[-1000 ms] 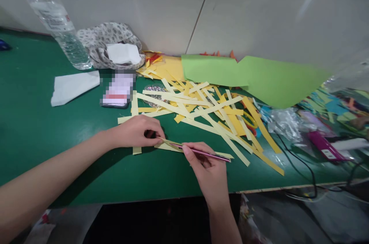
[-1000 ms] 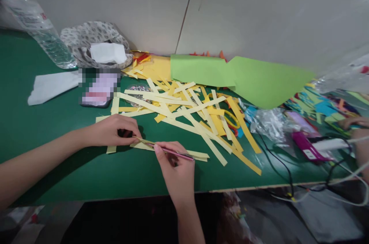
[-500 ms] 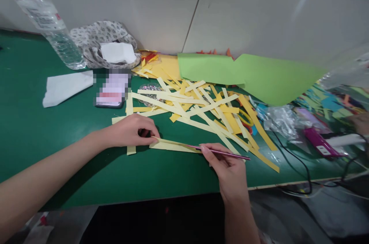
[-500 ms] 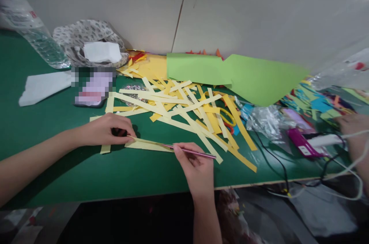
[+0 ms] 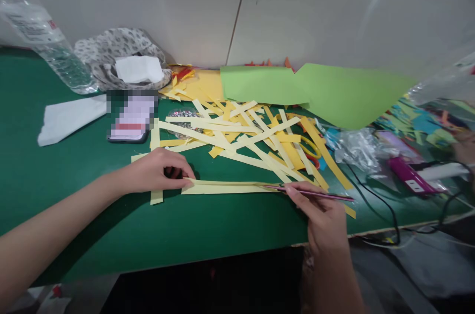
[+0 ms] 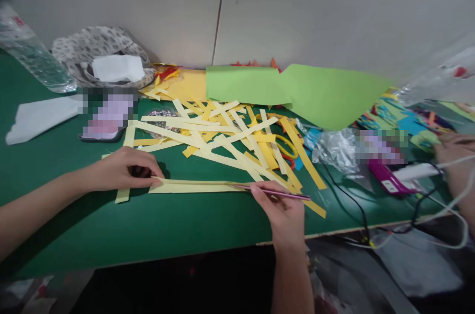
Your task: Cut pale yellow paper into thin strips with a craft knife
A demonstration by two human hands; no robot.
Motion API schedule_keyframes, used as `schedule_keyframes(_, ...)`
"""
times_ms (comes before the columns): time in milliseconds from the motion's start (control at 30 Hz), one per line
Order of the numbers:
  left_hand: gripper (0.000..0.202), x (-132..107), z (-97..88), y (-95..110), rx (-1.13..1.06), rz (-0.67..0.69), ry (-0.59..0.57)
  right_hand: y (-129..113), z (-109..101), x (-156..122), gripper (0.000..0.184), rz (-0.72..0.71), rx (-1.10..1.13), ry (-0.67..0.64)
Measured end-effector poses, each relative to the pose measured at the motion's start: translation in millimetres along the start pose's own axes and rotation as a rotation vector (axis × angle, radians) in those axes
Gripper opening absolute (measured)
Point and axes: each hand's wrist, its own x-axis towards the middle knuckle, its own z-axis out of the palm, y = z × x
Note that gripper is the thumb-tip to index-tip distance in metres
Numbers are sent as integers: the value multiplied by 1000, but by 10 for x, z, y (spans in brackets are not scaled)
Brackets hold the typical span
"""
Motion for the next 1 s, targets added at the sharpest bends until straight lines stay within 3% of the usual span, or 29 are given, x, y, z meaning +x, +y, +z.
schedule_keyframes(233,18,-1,10,4,0,2,19,149,-285,151,9,-47,-32,137)
schedule_keyframes(333,17,-1,10,3,1,2,16,167,-361,180,9,-49,-45,137)
schedule_keyframes(767,22,0,4,25,-3,8,25,132,-440,161,10,-103,-150,147)
schedule_keyframes(900,20,-3,-4,36,-14,17,20,13,-355,76,9,-225,-133,316)
schedule_keyframes(1000,18,-9,-7,42,-22,30,12,-146,-98,-110,7,-384,7,452)
